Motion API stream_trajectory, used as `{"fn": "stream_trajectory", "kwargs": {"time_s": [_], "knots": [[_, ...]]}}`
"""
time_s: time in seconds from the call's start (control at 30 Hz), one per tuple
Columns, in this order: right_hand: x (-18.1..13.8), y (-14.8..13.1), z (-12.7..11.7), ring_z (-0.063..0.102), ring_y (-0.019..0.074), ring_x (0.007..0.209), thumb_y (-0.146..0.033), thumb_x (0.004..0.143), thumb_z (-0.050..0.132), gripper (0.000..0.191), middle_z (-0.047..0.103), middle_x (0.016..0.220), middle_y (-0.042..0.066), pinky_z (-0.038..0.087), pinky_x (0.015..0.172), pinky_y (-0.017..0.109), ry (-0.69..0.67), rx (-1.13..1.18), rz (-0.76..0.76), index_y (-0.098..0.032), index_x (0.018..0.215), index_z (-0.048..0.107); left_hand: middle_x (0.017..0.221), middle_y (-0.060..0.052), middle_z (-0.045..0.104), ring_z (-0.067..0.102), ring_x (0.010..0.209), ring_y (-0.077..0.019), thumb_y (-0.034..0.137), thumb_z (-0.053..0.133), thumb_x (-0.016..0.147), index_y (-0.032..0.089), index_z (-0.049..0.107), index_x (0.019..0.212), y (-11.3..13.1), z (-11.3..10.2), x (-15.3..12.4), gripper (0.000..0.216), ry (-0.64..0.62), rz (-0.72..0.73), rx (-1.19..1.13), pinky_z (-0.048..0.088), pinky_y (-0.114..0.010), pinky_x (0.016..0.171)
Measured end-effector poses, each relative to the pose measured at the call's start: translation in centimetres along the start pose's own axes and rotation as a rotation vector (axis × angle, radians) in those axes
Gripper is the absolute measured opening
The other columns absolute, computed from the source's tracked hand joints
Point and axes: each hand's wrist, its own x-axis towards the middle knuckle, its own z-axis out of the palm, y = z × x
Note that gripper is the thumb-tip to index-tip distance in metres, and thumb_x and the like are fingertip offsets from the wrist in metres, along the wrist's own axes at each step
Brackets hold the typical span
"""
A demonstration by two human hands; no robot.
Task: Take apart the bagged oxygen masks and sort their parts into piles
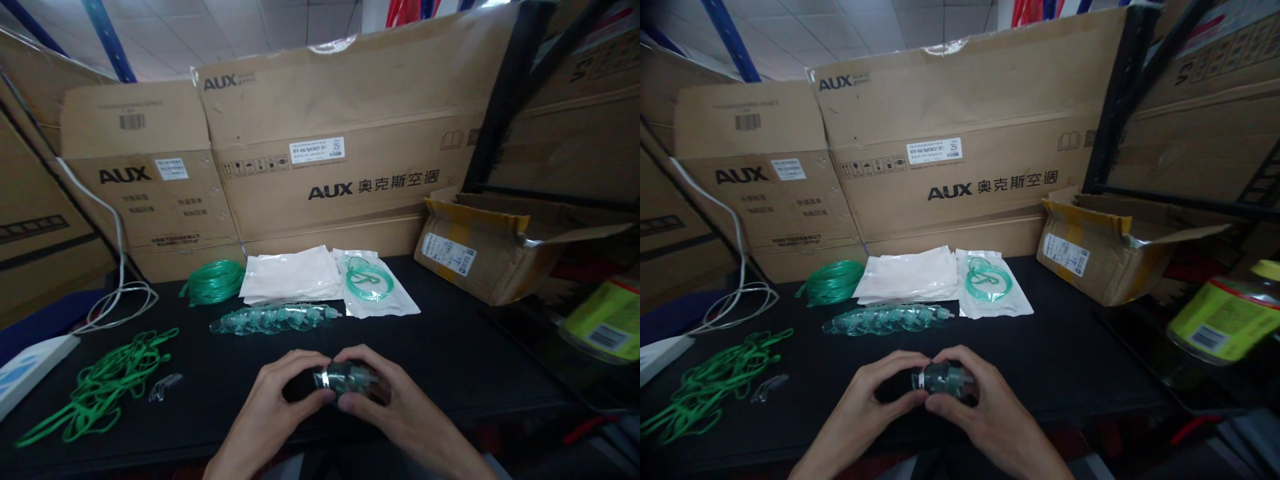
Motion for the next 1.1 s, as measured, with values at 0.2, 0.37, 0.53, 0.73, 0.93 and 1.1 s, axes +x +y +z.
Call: {"fn": "stream_trajectory", "kwargs": {"time_s": [0.2, 0.37, 0.53, 0.73, 0.93, 1.1], "knots": [[0.0, 1.4, 0.1, 0.068, 0.0204, 0.105, -0.020, 0.087, 0.071, 0.033, 0.071, 0.112, 0.002, 0.053, 0.092, 0.029, -0.005, -0.032, -0.068, -0.025, 0.119, 0.067, 0.112, 0.000, 0.078, 0.074, 0.104, -0.0196, 0.029, 0.079, 0.088, 0.033, 0.077, 0.115, -0.4, -0.1, -0.7, 0.028, 0.050, -0.006, 0.023, 0.057, -0.028, 0.094], [0.4, 1.4, 0.8, 0.072, 0.0196, 0.096, -0.024, 0.088, 0.069, 0.029, 0.076, 0.105, 0.003, 0.055, 0.085, 0.027, 0.077, -0.116, -0.098, -0.023, 0.117, 0.070, 0.113, 0.001, 0.078, 0.074, 0.103, -0.0175, 0.028, 0.076, 0.091, 0.035, 0.075, 0.122, -0.7, 0.1, -1.0, 0.031, 0.077, 0.079, 0.067, 0.059, -0.025, 0.093], [0.2, 1.4, 1.2, 0.074, 0.0214, 0.091, -0.029, 0.088, 0.069, 0.027, 0.079, 0.103, 0.004, 0.057, 0.081, 0.027, 0.176, -0.214, -0.083, -0.022, 0.114, 0.075, 0.116, -0.001, 0.078, 0.074, 0.103, -0.0174, 0.021, 0.075, 0.092, 0.032, 0.071, 0.128, -0.7, 0.4, -1.3, 0.038, 0.139, 0.252, 0.120, 0.060, -0.025, 0.091], [0.3, 1.4, 1.2, 0.074, 0.0188, 0.082, -0.029, 0.090, 0.066, 0.019, 0.080, 0.092, 0.002, 0.057, 0.080, 0.025, 0.105, -0.300, -0.143, -0.021, 0.105, 0.076, 0.117, -0.005, 0.078, 0.073, 0.106, -0.0204, 0.017, 0.078, 0.088, 0.027, 0.073, 0.122, -0.1, 0.5, -1.6, 0.035, 0.137, 0.230, 0.083, 0.060, -0.032, 0.094], [0.6, 3.2, 1.1, 0.077, 0.0178, 0.081, -0.038, 0.094, 0.065, 0.022, 0.081, 0.093, 0.001, 0.058, 0.077, 0.020, 0.096, -0.370, -0.200, -0.023, 0.106, 0.075, 0.111, -0.005, 0.080, 0.072, 0.102, -0.0204, 0.016, 0.082, 0.084, 0.025, 0.077, 0.116, 0.5, 0.1, -2.1, 0.033, 0.138, 0.172, 0.069, 0.059, -0.031, 0.091], [0.6, 3.7, 0.7, 0.078, 0.0176, 0.081, -0.037, 0.096, 0.064, 0.019, 0.081, 0.095, 0.002, 0.059, 0.076, 0.018, 0.072, -0.430, -0.273, -0.024, 0.102, 0.076, 0.107, -0.005, 0.081, 0.073, 0.099, -0.0205, 0.017, 0.085, 0.081, 0.023, 0.079, 0.110, 0.5, 0.5, -2.3, 0.030, 0.183, 0.194, 0.051, 0.060, -0.030, 0.087]]}}
